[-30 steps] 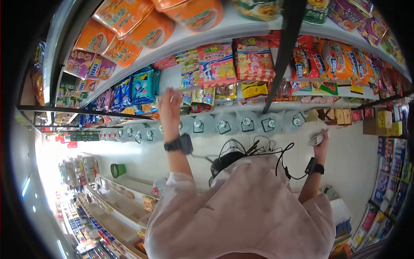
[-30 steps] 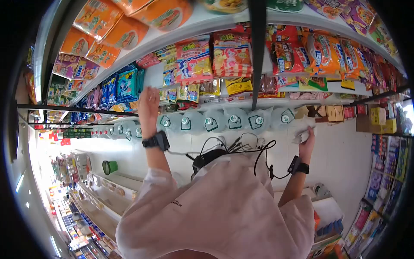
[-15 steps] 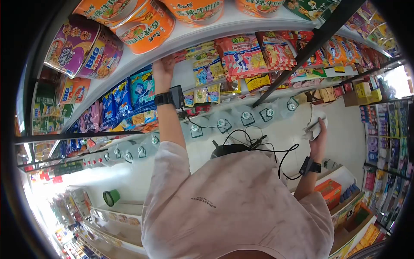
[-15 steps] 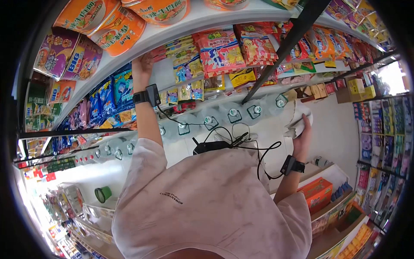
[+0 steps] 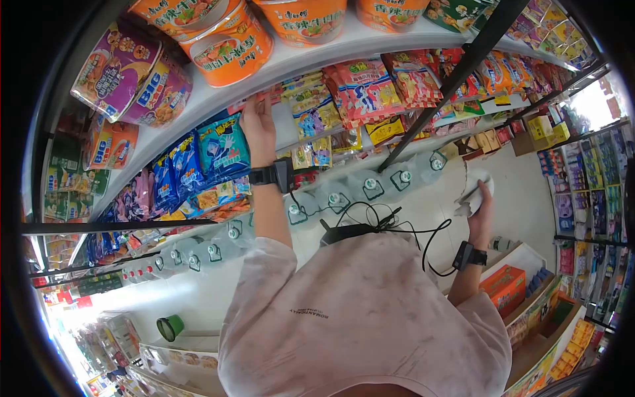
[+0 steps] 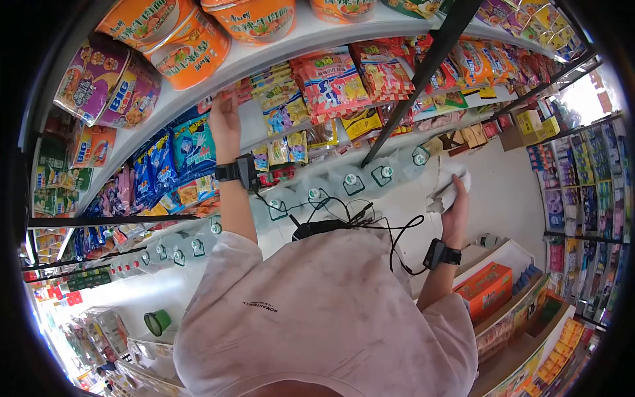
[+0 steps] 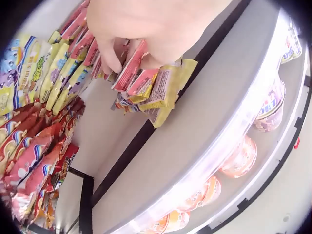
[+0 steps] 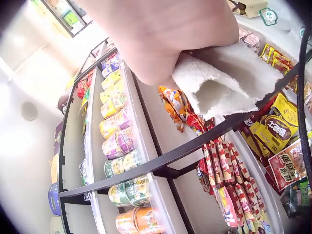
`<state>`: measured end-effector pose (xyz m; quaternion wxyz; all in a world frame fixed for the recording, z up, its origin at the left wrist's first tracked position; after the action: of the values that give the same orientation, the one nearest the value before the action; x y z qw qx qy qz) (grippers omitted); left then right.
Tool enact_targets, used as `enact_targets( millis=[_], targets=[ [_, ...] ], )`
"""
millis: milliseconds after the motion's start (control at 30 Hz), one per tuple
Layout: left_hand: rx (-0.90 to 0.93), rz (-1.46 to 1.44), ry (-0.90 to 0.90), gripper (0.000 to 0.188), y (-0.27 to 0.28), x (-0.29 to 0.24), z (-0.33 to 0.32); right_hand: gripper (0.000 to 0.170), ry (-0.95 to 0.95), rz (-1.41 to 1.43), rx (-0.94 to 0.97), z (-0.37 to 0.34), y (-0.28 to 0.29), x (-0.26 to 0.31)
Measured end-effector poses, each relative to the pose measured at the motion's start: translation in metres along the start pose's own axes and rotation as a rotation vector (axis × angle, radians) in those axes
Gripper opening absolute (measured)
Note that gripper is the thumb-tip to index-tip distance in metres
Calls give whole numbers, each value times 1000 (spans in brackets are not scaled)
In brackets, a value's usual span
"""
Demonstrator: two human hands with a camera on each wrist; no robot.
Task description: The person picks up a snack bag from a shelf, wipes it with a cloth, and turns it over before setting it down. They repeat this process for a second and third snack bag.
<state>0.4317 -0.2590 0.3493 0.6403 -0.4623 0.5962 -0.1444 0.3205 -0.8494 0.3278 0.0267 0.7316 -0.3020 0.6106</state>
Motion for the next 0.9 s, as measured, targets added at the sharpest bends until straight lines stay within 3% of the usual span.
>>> enact_targets(
  millis=[233,267,367,567,667,900],
  targets=[
    [160,-283,68,42,-13,-12,-36,43,36,6,65,4,-2,-8],
    [99,-307,106,46,-18,-16,-41,43,32,5,64,2,-4,-8],
    [184,-358,202,44,-11,-19,-39,43,34,-18,84,2,-6,-11],
    [266,-222,80,64,13,-27,-35,42,18,-4,110,3,-10,-18],
    [325,-578,169,70,10,-29,-46,42,28,1,117,5,-10,-21],
    [196,-425,133,94,16,-38,-56,41,-21,-2,144,1,-21,-24]
  ],
)
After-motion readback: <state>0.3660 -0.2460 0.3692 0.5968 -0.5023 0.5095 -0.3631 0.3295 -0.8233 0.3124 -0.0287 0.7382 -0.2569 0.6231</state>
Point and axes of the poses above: each hand's wrist, its own z-axis towards the middle knuckle, its own y-axis out of the back of the hand, x = y × z, the point moved 5 cm from there along z, towards the middle knuckle, and after that the axes turned 14 degrees about y, right-handed, at the moved point
